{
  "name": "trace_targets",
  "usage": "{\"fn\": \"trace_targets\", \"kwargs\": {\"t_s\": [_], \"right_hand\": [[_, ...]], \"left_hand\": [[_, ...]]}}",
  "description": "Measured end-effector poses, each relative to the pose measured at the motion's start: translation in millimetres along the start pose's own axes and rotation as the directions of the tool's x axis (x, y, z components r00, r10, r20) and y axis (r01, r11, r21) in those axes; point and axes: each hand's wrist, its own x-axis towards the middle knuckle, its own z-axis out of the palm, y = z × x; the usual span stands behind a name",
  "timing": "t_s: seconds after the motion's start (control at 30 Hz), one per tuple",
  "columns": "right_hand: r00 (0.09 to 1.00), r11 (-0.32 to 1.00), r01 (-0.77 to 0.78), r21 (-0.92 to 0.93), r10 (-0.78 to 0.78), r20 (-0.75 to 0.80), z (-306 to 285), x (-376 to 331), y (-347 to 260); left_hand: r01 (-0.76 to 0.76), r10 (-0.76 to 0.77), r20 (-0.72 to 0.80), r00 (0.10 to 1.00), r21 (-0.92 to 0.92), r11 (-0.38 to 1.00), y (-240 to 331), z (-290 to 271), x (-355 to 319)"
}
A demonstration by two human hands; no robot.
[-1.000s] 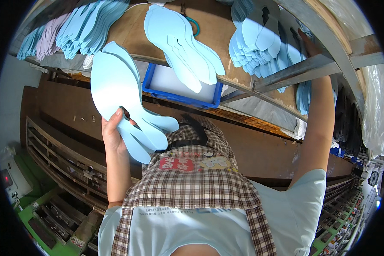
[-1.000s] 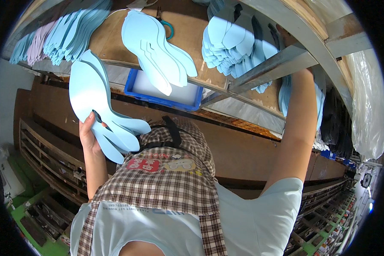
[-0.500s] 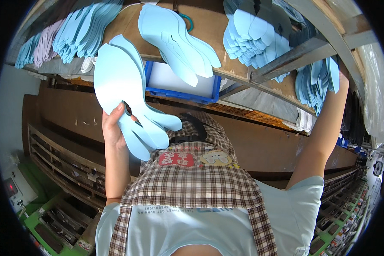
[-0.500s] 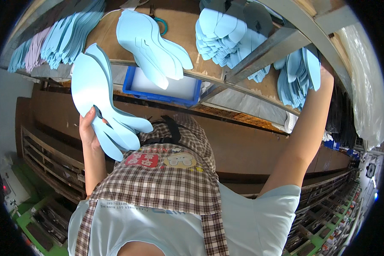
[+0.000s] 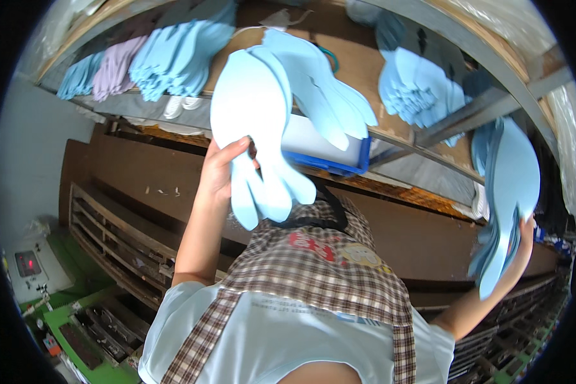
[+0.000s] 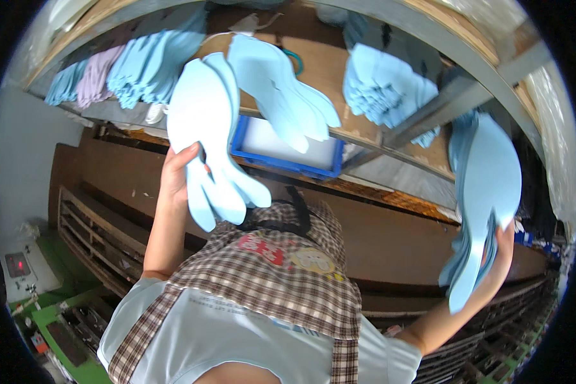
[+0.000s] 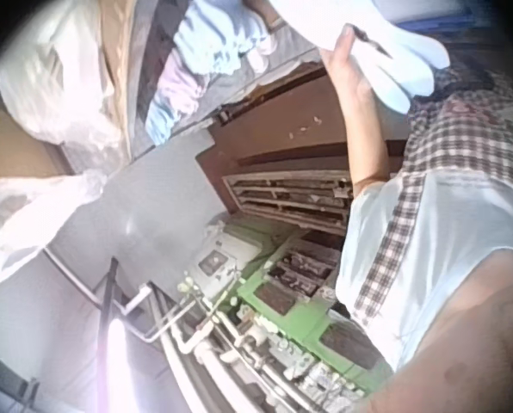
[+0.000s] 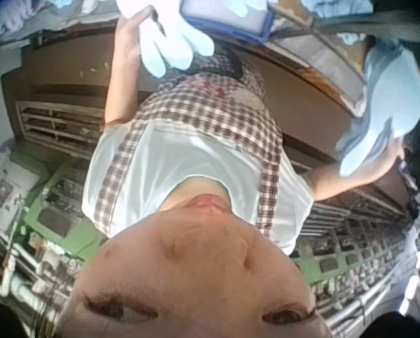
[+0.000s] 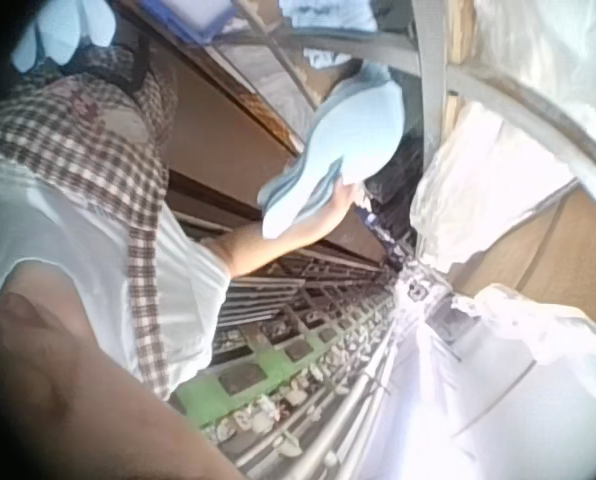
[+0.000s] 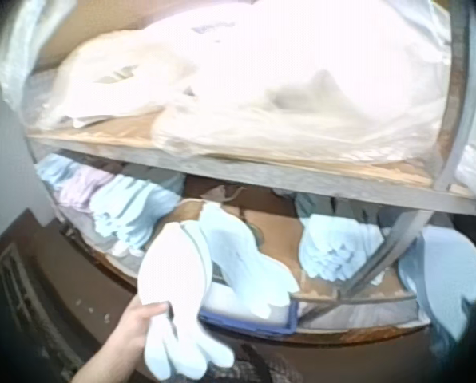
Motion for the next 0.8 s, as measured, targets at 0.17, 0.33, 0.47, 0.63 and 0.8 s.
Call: {"fn": "trace_targets", "kwargs": {"t_s": [0.17, 0.33, 0.47, 0.63, 0.8], "right_hand": [[0.999, 0.999, -0.037, 0.039, 0.037, -0.013, -19.1, -50.3, 39.8], [0.989, 0.981, -0.142, 0.136, 0.134, 0.062, -0.1, -61.3, 68.6], [0.979, 0.971, -0.191, 0.147, 0.177, 0.1, 26.3, -67.4, 80.5], [0.972, 0.955, -0.222, 0.195, 0.202, 0.118, 45.8, -73.2, 83.8], [0.973, 0.958, -0.217, 0.19, 0.196, 0.121, 63.4, -67.2, 84.9]], "left_hand": [[-0.022, 0.018, 0.063, 0.998, 0.066, 0.998, 38.5, -14.6, 54.8], [0.027, -0.069, 0.181, 0.981, 0.225, 0.974, 80.0, -24.0, 131.6], [0.124, -0.139, 0.057, 0.989, 0.221, 0.967, 77.0, -29.4, 182.7], [0.13, -0.134, 0.056, 0.989, 0.08, 0.988, 41.8, -31.5, 215.1], [0.151, -0.157, 0.079, 0.984, 0.085, 0.985, 8.2, 1.2, 252.9]]}}
